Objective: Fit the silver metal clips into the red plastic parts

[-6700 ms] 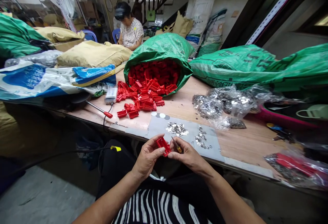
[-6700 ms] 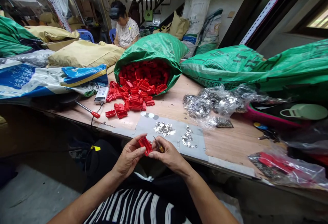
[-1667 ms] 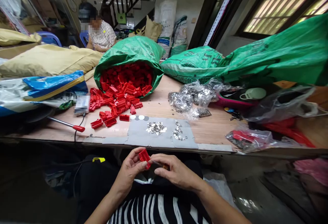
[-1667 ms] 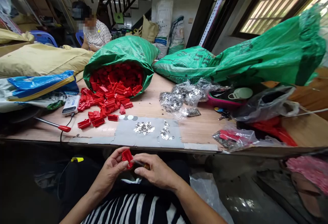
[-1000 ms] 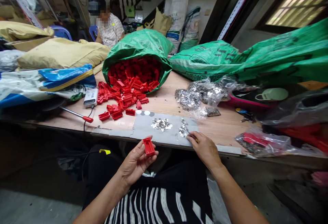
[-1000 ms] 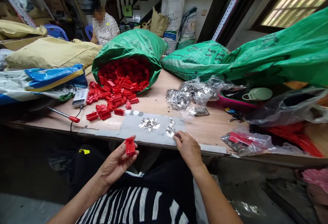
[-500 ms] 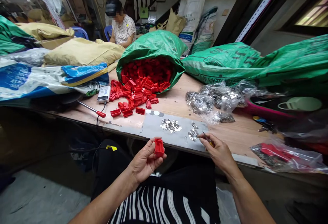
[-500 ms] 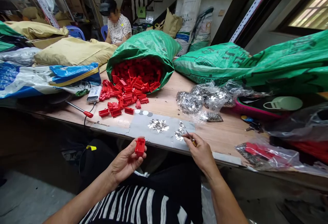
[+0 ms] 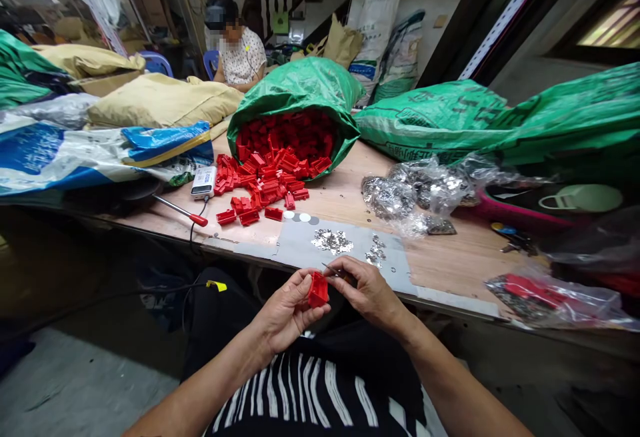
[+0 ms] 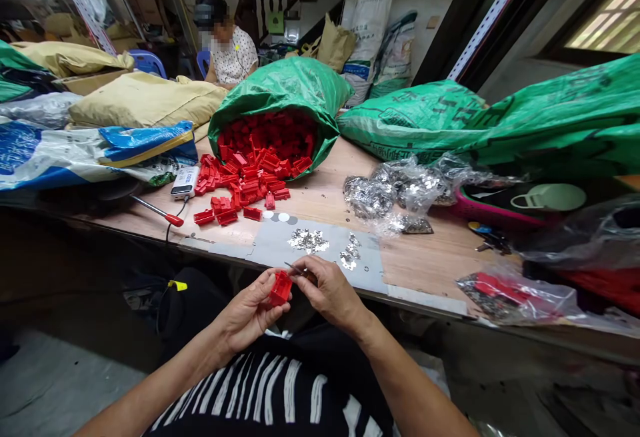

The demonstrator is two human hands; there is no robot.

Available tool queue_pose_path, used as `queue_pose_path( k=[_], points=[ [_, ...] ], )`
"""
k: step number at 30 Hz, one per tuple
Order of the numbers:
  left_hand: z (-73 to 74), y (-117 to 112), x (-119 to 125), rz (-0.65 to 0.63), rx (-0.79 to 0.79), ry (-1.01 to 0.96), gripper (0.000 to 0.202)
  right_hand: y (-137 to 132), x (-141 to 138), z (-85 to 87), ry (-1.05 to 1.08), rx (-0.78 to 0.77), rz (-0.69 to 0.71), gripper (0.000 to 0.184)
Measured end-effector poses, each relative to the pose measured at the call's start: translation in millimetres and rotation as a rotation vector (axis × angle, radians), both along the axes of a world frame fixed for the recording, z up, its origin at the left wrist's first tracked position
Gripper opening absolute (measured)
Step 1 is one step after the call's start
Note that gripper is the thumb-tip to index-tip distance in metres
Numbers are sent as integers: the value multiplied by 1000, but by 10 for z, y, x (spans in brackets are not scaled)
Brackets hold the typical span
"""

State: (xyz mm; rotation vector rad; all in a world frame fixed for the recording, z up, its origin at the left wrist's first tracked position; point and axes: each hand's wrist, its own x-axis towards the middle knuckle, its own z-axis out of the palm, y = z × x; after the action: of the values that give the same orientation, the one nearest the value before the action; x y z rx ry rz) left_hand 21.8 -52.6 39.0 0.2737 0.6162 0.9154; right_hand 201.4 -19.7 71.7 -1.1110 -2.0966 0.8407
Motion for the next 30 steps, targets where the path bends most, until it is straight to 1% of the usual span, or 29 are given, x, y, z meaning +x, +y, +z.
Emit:
queue_pose_path(
  k=[4, 8, 15, 20, 26, 30],
  points=[
    [29, -11, 3, -27, 13, -9, 25, 16, 32, -38, -16, 31, 67, 6],
    [20, -22, 23, -38, -11, -16, 26, 4, 84, -40, -37, 30, 129, 11],
    [-5, -31, 45, -55, 1, -15, 26, -27, 100, -20, -15, 118, 87, 11],
    [2, -32, 41, -63, -9, -11, 24, -30, 94, -45, -38, 135, 120, 13],
    [1, -32, 39, -70, -11, 2, 20, -49, 83, -18, -35, 38, 133, 12],
    [-13, -32, 39, -74, -17, 14, 24, -50, 96, -9, 0, -119, 155, 18]
  ],
)
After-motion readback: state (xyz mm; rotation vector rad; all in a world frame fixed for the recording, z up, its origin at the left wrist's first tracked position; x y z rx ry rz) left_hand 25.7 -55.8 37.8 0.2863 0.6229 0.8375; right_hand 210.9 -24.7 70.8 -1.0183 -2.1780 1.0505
